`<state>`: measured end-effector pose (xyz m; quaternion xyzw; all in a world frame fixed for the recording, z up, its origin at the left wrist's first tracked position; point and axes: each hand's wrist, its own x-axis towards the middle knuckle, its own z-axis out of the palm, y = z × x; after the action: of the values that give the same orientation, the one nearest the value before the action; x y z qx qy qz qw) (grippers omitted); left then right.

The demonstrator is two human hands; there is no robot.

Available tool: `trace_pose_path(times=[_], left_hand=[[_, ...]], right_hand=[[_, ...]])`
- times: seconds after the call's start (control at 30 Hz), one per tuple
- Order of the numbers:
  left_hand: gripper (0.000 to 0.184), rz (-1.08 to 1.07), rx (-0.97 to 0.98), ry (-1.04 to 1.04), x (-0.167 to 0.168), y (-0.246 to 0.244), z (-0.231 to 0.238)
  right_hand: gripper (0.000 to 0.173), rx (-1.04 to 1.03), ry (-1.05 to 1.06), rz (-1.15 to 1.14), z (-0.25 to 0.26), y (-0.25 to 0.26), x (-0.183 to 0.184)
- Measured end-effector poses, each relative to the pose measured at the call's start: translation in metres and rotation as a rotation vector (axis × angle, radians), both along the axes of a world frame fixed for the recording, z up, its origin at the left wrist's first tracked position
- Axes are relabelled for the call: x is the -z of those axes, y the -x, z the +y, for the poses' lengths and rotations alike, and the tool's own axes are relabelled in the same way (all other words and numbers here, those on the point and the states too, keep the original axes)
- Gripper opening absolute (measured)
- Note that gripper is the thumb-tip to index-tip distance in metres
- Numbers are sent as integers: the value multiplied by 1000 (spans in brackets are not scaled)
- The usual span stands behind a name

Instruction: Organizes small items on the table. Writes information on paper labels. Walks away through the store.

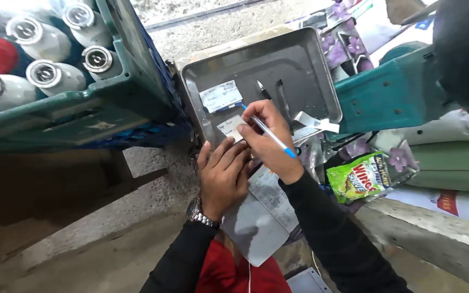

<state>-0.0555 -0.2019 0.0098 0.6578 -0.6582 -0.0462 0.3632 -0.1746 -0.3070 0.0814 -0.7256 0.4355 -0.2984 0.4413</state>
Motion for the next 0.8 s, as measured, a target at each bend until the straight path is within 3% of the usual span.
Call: trace_pose_path(times=[0.13,0.23,0.3,0.37,0.5,0.63,0.73,0.8], left_hand=[[23,440,13,99,-24,-12,18],[41,735,-20,35,-57,-20,51],[30,834,24,-19,-78,-23,78],[15,761,23,-90,-97,-24,112],[12,503,-167,-108,-133,-35,204],[17,409,-673,-57,-182,-78,311],[23,227,-1068,-34,-203,-120,385],[26,96,-1225,25,-208,-145,415]], right_hand=[[25,49,-86,-289,15,10,-5],[26,16,-201,-391,47,25,-22],[24,-84,-233,-452,82,31,-28],[24,-163,-250,-516,122,34,-31],[17,-216,-430,-557,190,41,-34],[13,-174,-709,-460,237,53,-27],[15,-177,-741,-346,254,57,-23],[17,-169,-697,-330,257,58,-25]])
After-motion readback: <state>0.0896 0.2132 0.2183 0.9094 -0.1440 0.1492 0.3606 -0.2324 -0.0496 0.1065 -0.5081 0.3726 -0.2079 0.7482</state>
